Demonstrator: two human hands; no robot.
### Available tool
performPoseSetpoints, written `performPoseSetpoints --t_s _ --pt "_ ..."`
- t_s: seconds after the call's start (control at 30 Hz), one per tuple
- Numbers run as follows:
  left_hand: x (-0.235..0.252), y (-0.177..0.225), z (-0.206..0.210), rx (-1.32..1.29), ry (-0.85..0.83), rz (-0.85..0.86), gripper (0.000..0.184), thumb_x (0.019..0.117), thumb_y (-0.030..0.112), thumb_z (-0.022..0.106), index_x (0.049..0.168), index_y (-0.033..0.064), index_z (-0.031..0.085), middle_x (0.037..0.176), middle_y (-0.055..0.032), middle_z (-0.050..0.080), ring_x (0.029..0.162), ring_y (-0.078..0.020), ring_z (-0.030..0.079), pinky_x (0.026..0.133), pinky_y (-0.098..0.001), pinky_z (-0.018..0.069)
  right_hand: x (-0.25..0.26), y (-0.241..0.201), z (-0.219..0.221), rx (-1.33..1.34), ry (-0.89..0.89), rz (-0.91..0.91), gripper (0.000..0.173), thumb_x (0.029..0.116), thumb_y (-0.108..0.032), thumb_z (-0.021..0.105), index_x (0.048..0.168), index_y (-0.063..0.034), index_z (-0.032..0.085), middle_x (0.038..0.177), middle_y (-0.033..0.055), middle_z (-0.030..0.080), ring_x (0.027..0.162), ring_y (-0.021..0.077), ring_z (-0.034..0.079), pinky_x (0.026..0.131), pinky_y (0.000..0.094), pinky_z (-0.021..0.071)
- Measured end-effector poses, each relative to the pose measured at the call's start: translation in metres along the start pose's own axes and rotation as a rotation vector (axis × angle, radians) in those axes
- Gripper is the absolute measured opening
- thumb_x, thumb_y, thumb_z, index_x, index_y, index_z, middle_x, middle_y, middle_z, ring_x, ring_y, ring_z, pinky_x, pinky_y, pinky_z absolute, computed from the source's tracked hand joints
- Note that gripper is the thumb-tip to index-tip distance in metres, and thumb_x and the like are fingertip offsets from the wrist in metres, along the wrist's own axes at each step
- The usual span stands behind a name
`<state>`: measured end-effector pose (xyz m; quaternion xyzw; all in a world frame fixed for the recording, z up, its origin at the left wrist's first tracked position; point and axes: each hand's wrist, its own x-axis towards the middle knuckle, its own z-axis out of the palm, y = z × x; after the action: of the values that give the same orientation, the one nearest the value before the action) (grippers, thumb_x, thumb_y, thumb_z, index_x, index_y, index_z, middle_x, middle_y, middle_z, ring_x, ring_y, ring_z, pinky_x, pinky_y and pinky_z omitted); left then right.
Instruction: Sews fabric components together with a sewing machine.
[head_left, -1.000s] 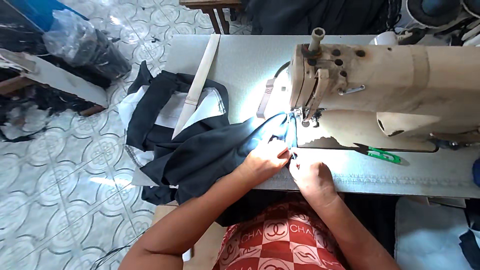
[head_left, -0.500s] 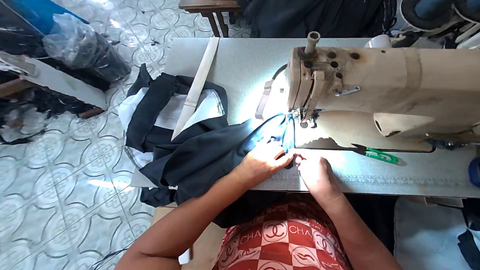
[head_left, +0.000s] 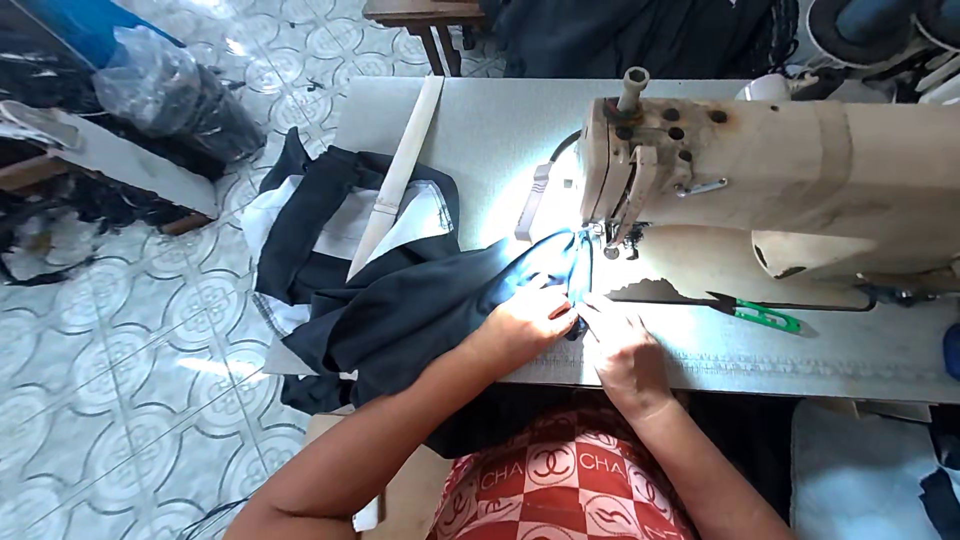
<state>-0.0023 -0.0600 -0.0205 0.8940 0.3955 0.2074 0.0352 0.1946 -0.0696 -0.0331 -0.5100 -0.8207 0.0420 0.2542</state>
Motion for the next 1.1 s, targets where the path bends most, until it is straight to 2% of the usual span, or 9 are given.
performPoseSetpoints --t_s 0.13,0.2,0.33,0.43,0.57,0.7,0.93,1.1 --pt "0.0 0.001 -0.001 0.021 -0.009 -0.021 0.028 0.1029 0.004 0.052 0.115 0.0128 0.076 0.113 -0.0074 0.075 0.121 -0.0262 0.067 0.112 -0.063 0.0408 -0.001 -0.002 0.001 -0.114 0.011 -0.047 0.032 0.0932 -0.007 0.059 0.118 -0.0123 0.078 0.113 0.0048 0.077 0.098 0.0252 0.074 0.077 0.036 0.0605" --pt "-0.001 0.001 -0.001 0.019 -0.005 -0.026 0.028 0.1035 0.005 0.052 0.115 0.0137 0.076 0.114 -0.0069 0.075 0.122 -0.0261 0.067 0.112 -0.0641 0.04 -0.001 -0.002 0.0 -0.119 0.007 -0.054 0.031 0.0932 -0.006 0.059 0.118 -0.0114 0.077 0.113 0.0056 0.077 0.098 0.0254 0.074 0.076 0.0368 0.0606" --pt "0.0 -0.001 0.0 -0.012 0.01 -0.047 0.028 0.1038 0.006 0.052 0.115 0.0133 0.076 0.115 -0.006 0.075 0.123 -0.0252 0.067 0.111 -0.0604 0.0433 0.005 -0.001 0.003 -0.114 0.023 -0.057 0.03 0.0921 -0.004 0.059 0.114 -0.0109 0.078 0.111 0.0052 0.077 0.094 0.0238 0.075 0.074 0.0361 0.0603" --pt "0.009 -0.01 0.002 -0.044 0.015 -0.056 0.028 0.1029 0.004 0.052 0.114 0.0123 0.076 0.114 -0.0063 0.075 0.121 -0.0245 0.067 0.109 -0.0545 0.046 0.018 0.005 0.006 -0.08 0.052 -0.061 0.026 0.0927 -0.003 0.059 0.109 -0.009 0.079 0.102 0.0086 0.077 0.086 0.0265 0.073 0.069 0.0362 0.0595" --pt "0.024 -0.024 0.002 -0.066 -0.008 -0.065 0.028 0.1003 0.001 0.053 0.111 0.0121 0.077 0.11 -0.0066 0.074 0.111 -0.0235 0.068 0.104 -0.0499 0.0468 0.037 0.012 0.011 0.025 0.086 -0.039 0.02 0.0917 -0.002 0.061 0.102 -0.0063 0.078 0.099 0.0126 0.076 0.092 0.0299 0.074 0.074 0.0406 0.0609" --pt "0.03 -0.028 0.003 -0.074 -0.006 -0.086 0.027 0.098 0.0 0.056 0.11 0.0116 0.077 0.111 -0.0081 0.073 0.107 -0.0261 0.068 0.094 -0.0491 0.0521 0.046 0.013 0.006 0.085 0.055 -0.034 0.02 0.0894 0.001 0.064 0.104 -0.0037 0.077 0.104 0.0145 0.075 0.097 0.032 0.073 0.079 0.045 0.0608" --pt "0.03 -0.029 0.003 -0.07 -0.017 -0.095 0.029 0.0982 0.0 0.055 0.11 0.0129 0.077 0.112 -0.007 0.073 0.112 -0.0255 0.066 0.098 -0.0477 0.0507 0.046 0.016 0.009 0.101 0.069 -0.042 0.02 0.0906 0.001 0.062 0.102 -0.0051 0.077 0.103 0.0132 0.075 0.097 0.0305 0.073 0.079 0.0436 0.0609" --pt "0.037 -0.036 0.002 -0.061 -0.004 -0.107 0.028 0.0979 -0.001 0.056 0.112 0.0113 0.077 0.109 -0.0086 0.071 0.106 -0.0252 0.067 0.091 -0.0432 0.0537 0.056 0.02 0.012 0.082 0.038 -0.009 0.022 0.0907 -0.001 0.064 0.107 -0.0058 0.078 0.106 0.0139 0.076 0.097 0.0322 0.073 0.08 0.0461 0.0596"
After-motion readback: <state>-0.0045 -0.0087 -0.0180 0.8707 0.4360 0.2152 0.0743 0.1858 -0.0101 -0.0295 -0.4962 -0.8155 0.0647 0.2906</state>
